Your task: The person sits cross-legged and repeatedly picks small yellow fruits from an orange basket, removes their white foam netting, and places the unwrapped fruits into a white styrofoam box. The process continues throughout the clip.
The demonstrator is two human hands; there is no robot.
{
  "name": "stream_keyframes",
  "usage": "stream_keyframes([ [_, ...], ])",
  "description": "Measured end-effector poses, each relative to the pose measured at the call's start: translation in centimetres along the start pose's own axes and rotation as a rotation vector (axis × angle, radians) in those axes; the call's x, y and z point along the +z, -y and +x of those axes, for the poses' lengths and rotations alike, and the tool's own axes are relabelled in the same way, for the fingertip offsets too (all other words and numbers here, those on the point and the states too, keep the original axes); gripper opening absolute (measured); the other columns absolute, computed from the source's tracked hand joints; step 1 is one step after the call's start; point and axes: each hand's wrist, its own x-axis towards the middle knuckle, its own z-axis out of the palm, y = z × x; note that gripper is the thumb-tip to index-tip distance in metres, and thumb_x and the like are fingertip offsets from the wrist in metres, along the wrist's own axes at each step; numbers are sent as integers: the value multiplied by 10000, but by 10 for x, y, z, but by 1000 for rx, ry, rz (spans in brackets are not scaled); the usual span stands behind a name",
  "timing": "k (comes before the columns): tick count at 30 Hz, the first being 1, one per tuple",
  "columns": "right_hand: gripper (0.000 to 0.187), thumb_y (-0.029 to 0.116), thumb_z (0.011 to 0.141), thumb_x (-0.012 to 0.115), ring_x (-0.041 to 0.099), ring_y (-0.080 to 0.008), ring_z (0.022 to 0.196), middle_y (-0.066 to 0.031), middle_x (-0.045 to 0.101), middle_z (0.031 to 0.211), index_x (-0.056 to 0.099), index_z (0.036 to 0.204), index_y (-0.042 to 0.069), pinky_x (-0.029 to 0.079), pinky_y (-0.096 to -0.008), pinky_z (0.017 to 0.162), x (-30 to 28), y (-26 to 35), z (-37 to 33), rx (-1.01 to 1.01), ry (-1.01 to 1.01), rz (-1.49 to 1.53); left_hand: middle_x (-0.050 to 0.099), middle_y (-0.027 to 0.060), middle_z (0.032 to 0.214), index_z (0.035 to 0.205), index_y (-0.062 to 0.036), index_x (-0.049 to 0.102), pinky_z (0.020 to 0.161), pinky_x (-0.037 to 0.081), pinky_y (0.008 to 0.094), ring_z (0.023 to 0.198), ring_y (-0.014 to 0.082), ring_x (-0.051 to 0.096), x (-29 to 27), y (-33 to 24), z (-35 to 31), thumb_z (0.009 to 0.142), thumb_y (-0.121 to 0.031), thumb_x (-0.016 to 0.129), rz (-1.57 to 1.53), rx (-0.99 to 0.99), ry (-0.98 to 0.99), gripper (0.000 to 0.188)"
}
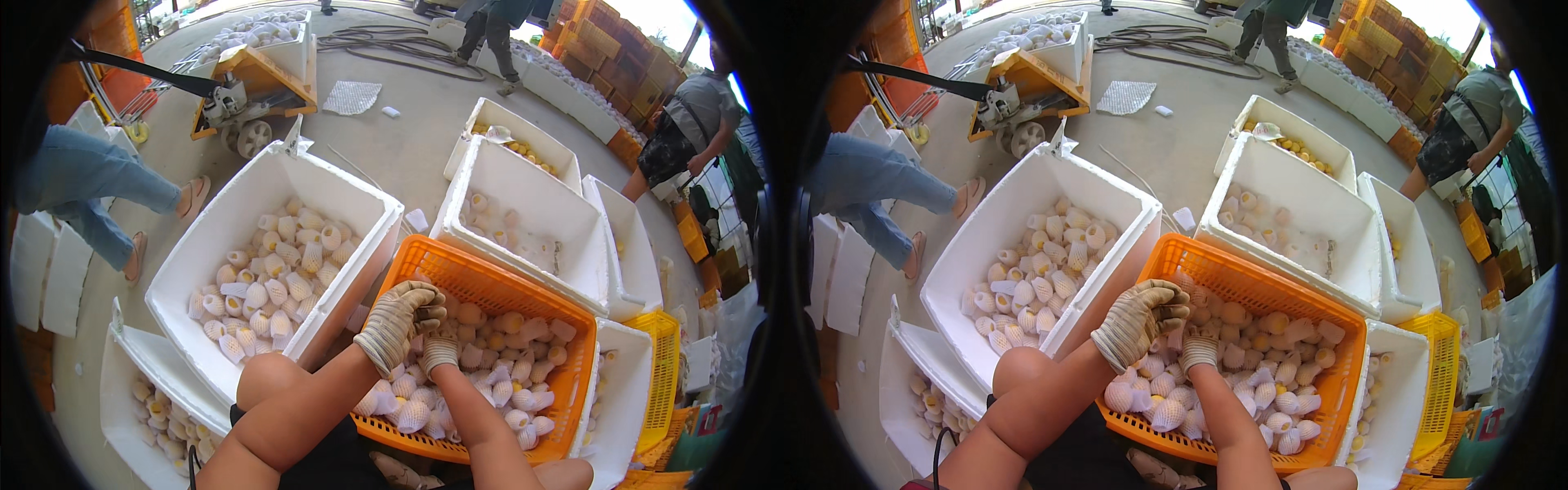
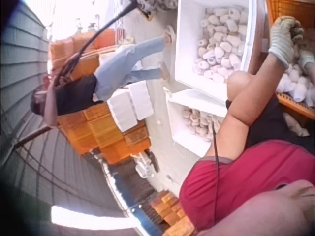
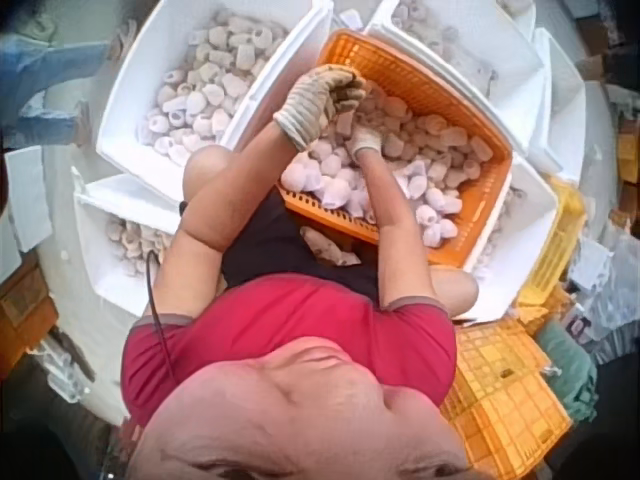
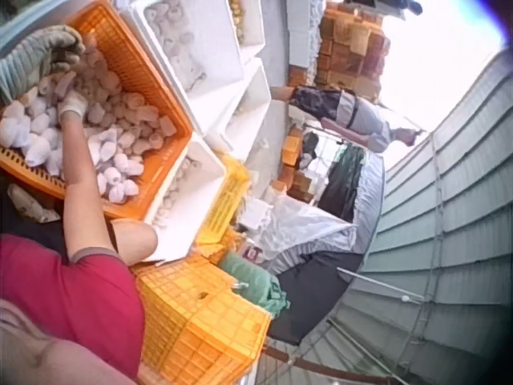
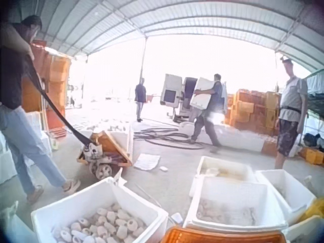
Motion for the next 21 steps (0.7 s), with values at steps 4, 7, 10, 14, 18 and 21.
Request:
stream_keyframes([
  [4,827,499,761,668,411,-344,1338,-211,381,1485,402,1434,99,311,-472,1126,-23,2,-10,40,-45,244,683,85,972,1029,-63,595,693,576,295,814,189,685,-12,5,4,969,-111,507,-8,0,38,118],
  [7,756,501,762,677,525,-333,1219,-186,497,1389,486,1358,78,427,-441,1023,-31,-19,-22,143,-9,604,683,82,960,1030,-65,598,684,574,292,809,189,685,-13,7,5,968,-118,515,-5,-3,42,116],
  [10,630,455,790,669,603,-287,1081,-123,594,1252,544,1275,72,511,-397,889,-26,-49,-42,179,-1,1198,682,74,950,1024,-68,602,680,572,288,802,183,683,-7,9,5,966,-130,527,0,-17,51,114],
  [14,486,423,818,663,620,-232,994,-59,638,1104,584,1183,112,541,-371,788,-34,-77,-104,147,159,2078,681,65,942,1019,-74,607,680,571,286,787,169,677,-13,11,1,960,-141,544,31,-23,54,109],
  [18,492,471,825,650,624,-258,1003,-61,648,1100,590,1178,134,553,-422,796,-52,-96,-186,143,206,2420,671,50,911,1001,-88,616,667,570,279,764,147,664,-6,24,-3,951,-166,580,64,-75,105,99],
  [21,495,516,822,631,626,-240,947,-50,653,1048,600,1157,153,531,-403,776,-52,-103,-228,47,272,2531,660,37,894,988,-84,613,660,567,277,723,129,642,-5,31,-7,950,-168,585,110,-95,124,97],
])
